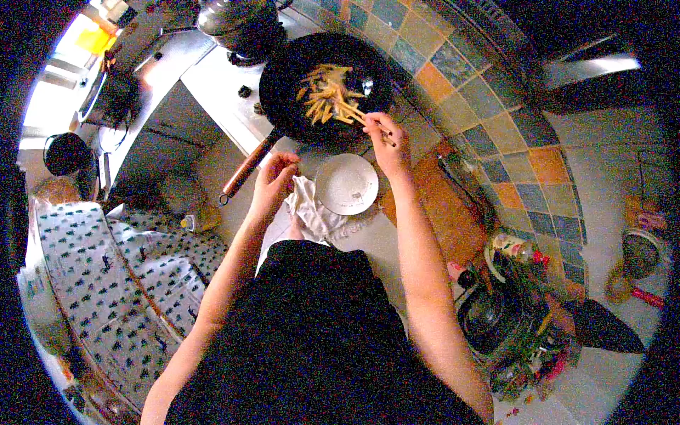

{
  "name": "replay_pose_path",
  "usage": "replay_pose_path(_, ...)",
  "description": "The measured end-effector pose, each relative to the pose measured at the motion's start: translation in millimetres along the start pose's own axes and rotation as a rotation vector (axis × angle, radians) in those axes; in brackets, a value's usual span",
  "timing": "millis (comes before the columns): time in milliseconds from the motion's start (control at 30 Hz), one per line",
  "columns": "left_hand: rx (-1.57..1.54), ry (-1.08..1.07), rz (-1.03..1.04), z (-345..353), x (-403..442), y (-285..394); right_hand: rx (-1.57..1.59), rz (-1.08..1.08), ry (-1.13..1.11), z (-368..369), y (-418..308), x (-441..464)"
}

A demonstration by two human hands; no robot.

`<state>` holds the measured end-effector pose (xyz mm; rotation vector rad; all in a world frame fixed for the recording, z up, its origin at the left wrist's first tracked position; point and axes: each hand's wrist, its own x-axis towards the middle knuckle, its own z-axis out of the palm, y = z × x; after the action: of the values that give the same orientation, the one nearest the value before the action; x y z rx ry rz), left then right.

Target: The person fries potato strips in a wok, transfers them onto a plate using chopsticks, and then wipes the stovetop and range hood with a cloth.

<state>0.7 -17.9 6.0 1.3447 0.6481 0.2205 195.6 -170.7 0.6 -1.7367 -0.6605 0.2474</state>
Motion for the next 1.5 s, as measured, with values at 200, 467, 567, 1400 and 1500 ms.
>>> replay_pose_path(200, -0.002, 0.009, -0.010, -4.3, -1.6, -1.8, 0.056, -0.040, 0.177, -4.5, -10.4, 1.4)
replay_pose_path(467, -0.002, -0.012, 0.014, -1.3, -8.3, 0.3, -0.062, -0.073, 0.158, -5.0, 12.6, -7.8)
replay_pose_path(567, -0.014, -0.017, 0.013, -6.4, -12.0, 1.4, -0.004, -0.032, 0.107, 7.2, 0.6, -17.4)
replay_pose_path(1400, 0.036, -0.047, 0.067, -3.5, -48.1, 9.5, -0.086, -0.041, 0.216, -17.3, -41.5, -70.1)
replay_pose_path(1500, 0.059, -0.053, 0.073, 4.8, -46.8, 9.9, -0.047, -0.066, 0.244, -23.1, -44.8, -74.0)
